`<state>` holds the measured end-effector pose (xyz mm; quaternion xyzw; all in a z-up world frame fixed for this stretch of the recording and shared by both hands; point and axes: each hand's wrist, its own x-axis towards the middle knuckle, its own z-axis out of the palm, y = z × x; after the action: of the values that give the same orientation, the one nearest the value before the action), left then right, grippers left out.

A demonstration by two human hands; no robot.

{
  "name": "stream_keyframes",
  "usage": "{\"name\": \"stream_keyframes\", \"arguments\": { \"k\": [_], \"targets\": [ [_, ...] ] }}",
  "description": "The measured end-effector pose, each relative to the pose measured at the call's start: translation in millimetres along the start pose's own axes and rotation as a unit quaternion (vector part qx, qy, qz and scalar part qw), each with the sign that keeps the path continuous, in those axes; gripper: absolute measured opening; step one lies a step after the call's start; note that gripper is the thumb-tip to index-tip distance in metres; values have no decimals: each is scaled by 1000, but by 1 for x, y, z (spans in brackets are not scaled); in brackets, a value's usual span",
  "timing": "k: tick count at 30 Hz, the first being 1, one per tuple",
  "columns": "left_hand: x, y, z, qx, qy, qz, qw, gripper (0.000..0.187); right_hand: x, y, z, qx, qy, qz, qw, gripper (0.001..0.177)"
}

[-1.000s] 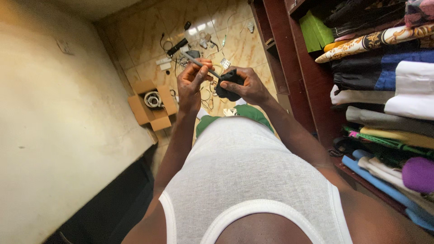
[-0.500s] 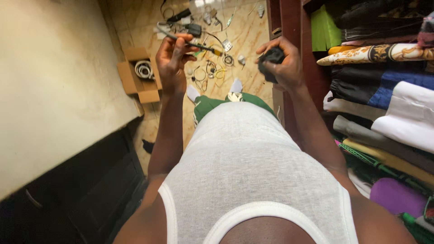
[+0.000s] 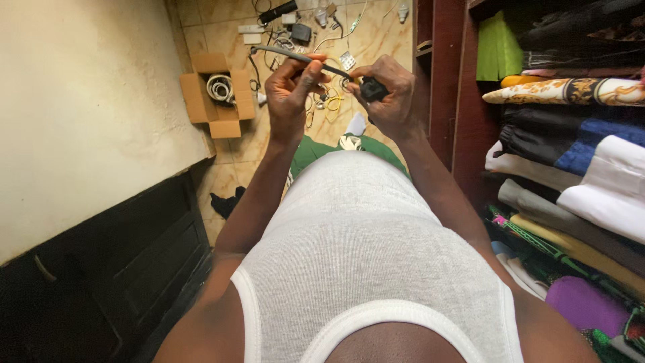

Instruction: The person coils various electronic cables and a camera lens hood by hand before placing them into a cardboard box on the floor.

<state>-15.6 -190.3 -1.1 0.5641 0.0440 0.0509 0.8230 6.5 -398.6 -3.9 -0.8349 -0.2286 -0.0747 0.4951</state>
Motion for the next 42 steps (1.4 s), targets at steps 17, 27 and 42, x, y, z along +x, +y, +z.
{"name": "stream_keyframes", "arguments": {
  "k": [17, 27, 42],
  "targets": [
    [-35, 76, -76, 173, -12, 43, 984, 22, 52, -71, 48, 26, 55, -71, 996, 17],
    [-11, 72, -112, 268, -84, 119, 952, 28, 67, -85, 67, 205, 30, 11, 978, 15],
    [31, 57, -157, 287, -60, 170, 941, 23, 43, -106, 84, 335, 123, 110, 928, 17]
  ]
}}
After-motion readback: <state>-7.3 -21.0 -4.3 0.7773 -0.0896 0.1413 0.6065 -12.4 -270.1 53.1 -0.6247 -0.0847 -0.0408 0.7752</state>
